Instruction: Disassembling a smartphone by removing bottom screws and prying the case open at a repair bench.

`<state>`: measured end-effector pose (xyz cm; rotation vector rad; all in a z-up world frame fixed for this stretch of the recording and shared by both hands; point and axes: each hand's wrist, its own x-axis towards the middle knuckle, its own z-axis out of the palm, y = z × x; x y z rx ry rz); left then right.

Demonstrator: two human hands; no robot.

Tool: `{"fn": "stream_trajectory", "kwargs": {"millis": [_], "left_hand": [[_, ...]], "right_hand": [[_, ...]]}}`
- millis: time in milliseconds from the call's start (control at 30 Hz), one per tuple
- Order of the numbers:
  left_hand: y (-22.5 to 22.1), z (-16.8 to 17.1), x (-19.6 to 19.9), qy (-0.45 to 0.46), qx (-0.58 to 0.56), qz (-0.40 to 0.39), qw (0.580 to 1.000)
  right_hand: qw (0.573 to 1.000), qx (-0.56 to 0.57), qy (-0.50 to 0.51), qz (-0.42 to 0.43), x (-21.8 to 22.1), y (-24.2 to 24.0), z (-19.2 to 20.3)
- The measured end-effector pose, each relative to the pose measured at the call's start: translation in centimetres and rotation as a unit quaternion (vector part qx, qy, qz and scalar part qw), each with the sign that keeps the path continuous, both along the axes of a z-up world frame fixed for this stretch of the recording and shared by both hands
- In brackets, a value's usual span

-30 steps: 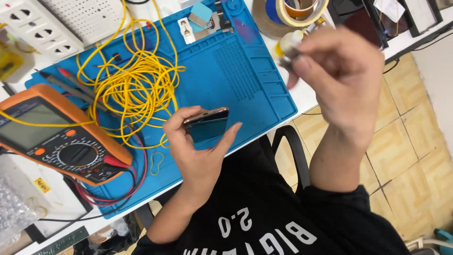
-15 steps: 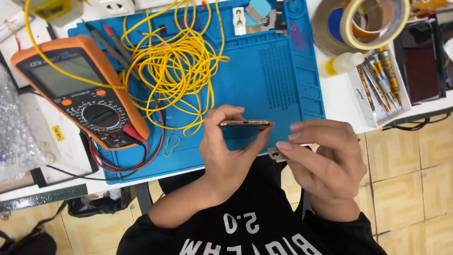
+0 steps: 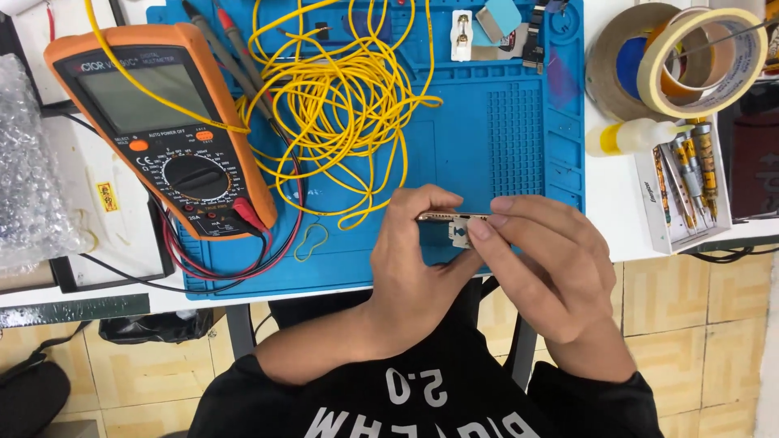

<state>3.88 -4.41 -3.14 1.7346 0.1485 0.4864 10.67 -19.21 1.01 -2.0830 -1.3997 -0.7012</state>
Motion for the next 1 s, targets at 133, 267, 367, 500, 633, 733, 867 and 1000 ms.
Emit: {"fn": "stream_trajectory", "kwargs": {"millis": [133, 267, 367, 500, 633, 733, 867, 1000], "left_hand": [[0.0, 0.0, 0.1, -0.001, -0.006, -0.008, 1.000], [0.0, 0.0, 0.2, -0.003, -0.009, -0.008, 1.000], [0.0, 0.0, 0.0, 0.021, -0.020, -0.017, 0.999], [0.0, 0.0, 0.1, 0.011, -0.020, -0.019, 1.000], [0.0, -0.1, 0.2, 0.002, -0.007, -0.011, 1.000], [0.0, 0.0, 0.2, 0.003, -0.010, -0.010, 1.000], [0.0, 0.2, 0.4, 0.012, -0.014, -0.011, 1.000], [-0.1, 0.2, 0.5, 0.030, -0.022, -0.016, 0.999]], "right_hand": [[1.000, -0.017, 0.000, -0.006, -0.1, -0.1, 0.1], [1.000, -0.020, -0.007, -0.006, 0.0, -0.2, 0.1], [1.000, -0.024, -0.005, -0.008, -0.1, -0.1, 0.3], [1.000, -0.016, -0.013, -0.002, 0.0, -0.3, 0.0], [1.000, -0.017, -0.010, -0.008, 0.2, -0.3, -0.1], [1.000, -0.005, 0.003, -0.020, -0.1, 0.0, -0.1], [0.999, 0.017, 0.027, -0.006, 0.2, -0.1, -0.8], [0.999, 0.020, 0.029, 0.005, 0.3, -0.4, -1.4]]}}
